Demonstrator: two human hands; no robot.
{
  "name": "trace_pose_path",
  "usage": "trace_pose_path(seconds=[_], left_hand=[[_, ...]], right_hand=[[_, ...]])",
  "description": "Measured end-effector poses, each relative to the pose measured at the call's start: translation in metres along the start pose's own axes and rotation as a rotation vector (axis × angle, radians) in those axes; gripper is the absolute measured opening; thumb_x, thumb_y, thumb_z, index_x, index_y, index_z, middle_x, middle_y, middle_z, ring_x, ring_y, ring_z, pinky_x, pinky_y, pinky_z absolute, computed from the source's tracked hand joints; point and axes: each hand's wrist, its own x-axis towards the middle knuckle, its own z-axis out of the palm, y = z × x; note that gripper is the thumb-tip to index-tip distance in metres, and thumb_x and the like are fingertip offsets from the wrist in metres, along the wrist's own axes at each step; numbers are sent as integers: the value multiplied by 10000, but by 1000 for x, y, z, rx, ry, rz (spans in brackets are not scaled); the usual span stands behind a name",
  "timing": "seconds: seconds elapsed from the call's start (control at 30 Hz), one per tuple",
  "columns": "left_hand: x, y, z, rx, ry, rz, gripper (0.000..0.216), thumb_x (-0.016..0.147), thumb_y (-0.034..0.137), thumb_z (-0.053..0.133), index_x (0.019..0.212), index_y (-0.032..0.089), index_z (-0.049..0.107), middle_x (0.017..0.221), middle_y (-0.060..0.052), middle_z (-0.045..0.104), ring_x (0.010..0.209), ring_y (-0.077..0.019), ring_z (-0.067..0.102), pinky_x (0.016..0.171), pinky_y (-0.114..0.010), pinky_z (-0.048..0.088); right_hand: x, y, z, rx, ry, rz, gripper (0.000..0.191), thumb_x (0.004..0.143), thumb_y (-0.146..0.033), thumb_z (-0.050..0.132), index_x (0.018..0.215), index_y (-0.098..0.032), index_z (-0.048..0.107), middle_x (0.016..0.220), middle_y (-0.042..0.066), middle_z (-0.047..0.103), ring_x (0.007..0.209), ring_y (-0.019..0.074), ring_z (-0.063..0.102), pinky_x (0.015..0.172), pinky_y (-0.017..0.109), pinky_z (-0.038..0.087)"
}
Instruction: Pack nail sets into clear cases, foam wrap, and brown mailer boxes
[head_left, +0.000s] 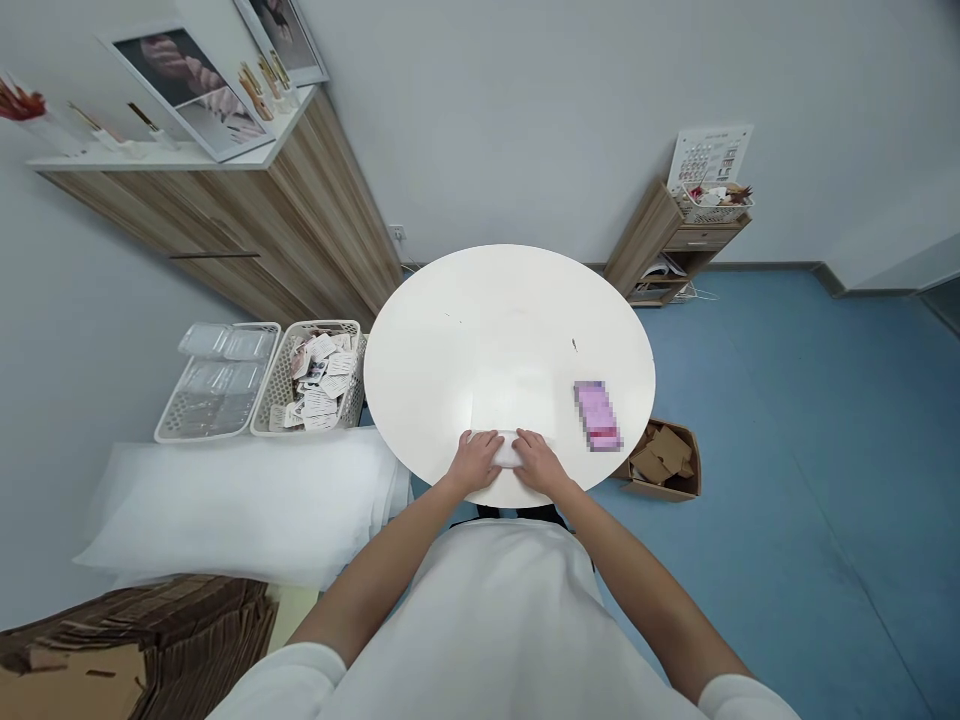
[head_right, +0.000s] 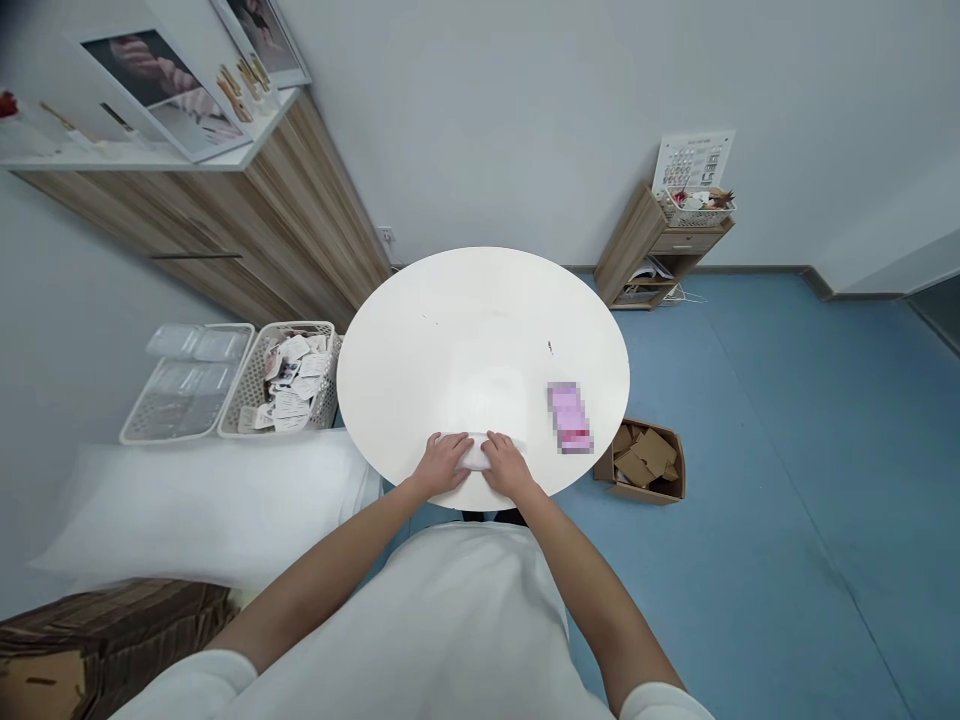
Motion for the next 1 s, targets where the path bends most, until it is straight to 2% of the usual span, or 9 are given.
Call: trace_pose_path(seconds=[0.13,0.23,0.33,0.43,0.63,0.77,0.9,1.0], left_hand=[[-22,4,-4,-40,-65,67,500,737,330,505,1222,256,411,1296,-83,431,1143,-257,412,1024,-461,102],[-28,4,-8,-106,-109,81,453,767,366,462,1208,266,435,1241,-68,487,1108,-242,444,1021,-458,109],[-15,1,-14,-173,-147,29,374,826,403,361,1158,282,483,1172,-42,546,1095,-231,457,1004,-481,130],[4,-4,-22,-222,-150,-34,382,851,454,290,1101,287,526,1211,-19,525,1133,-235,434,993,-489,159],[23,-20,-21,-312,-14,-205,386,819,449,390,1114,229,506,1160,-29,563,1063,-207,503,957,-376,308],[25,-34,-9,-442,94,-353,321,792,334,461,1082,203,507,1049,-38,602,932,-181,564,803,-297,436],[24,-44,1,-545,157,-490,314,767,261,501,1071,181,497,884,-34,611,763,-147,594,697,-265,468],[19,-46,1,-491,239,-483,389,763,240,501,1140,167,442,932,-58,599,797,-158,593,714,-289,470]], right_hand=[[-23,-14,1,90,-59,52,360,681,-235,580,1024,-174,488,1178,119,484,1091,253,413,861,381,381],[-31,-18,-9,206,-114,80,313,715,-279,554,1008,-181,500,1027,77,567,953,213,501,783,321,409],[-24,-14,-24,295,-123,120,262,774,-304,495,1001,-178,528,981,60,587,892,181,534,768,289,406],[-9,-6,-35,342,-111,185,268,822,-350,437,989,-187,569,998,61,580,914,178,536,786,283,399],[13,7,-38,255,-95,369,376,847,-407,400,1135,-202,529,1080,84,547,930,185,543,785,284,397],[20,15,-39,157,-109,387,359,859,-364,389,1172,-219,489,1105,73,548,984,191,522,776,278,389],[15,25,-42,52,-151,427,400,836,-295,421,1228,-215,426,1137,85,522,973,205,523,751,292,397],[3,28,-44,-119,-50,397,440,780,-196,487,1217,-201,434,1191,124,484,1071,256,460,847,360,357]])
